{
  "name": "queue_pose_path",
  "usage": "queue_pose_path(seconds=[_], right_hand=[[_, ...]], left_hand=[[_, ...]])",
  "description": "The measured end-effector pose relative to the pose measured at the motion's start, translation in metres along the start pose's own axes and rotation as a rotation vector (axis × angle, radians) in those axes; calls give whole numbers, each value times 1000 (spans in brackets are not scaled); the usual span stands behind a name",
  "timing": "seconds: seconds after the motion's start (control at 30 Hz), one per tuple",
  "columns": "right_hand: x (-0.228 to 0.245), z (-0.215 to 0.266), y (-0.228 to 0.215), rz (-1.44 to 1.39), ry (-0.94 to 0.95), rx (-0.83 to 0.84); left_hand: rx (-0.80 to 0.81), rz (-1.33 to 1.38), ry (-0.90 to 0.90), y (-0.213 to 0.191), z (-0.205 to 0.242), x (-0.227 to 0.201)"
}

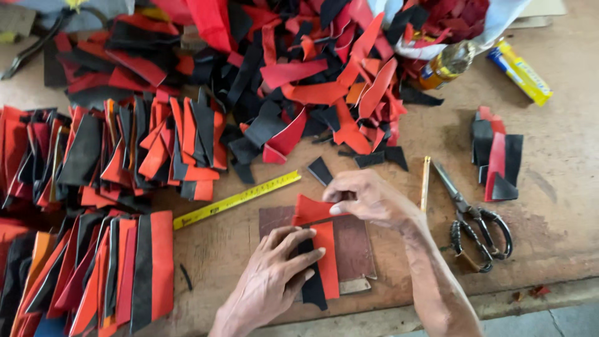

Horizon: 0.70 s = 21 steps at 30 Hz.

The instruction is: The person selects red and black leather pieces, aligns them on a wooden board, measures with a yellow ruler, marks with a pencil, and cuts the red leather with shears. The cut piece is placed aside while additional pieces remain on the table.

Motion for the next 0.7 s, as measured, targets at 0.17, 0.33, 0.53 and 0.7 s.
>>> queue_pose_path(seconds=[0.17, 0.33, 0.53, 0.7], right_hand=[[-17, 21, -78, 190, 113, -550], [-26, 3, -81, 430, 66, -746], [-82, -8, -93, 134, 193, -776], [-100, -2, -121, -214, 54, -713]], left_hand=[[-33, -13, -10, 2, 2, 4], [-30, -9, -17, 6, 3, 6], [-32, -17, 12, 9, 5, 8], [-39, -7, 18, 10, 6, 8]])
Point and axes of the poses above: each hand's wrist, its own z-axis away from the middle knuckle, its own y-axis out of the palm, x = y × z, the point moved 9 cm from there along -z, towards the middle knuckle, and after that the axes turned 12 degrees about -z, right-handed, at the moved point
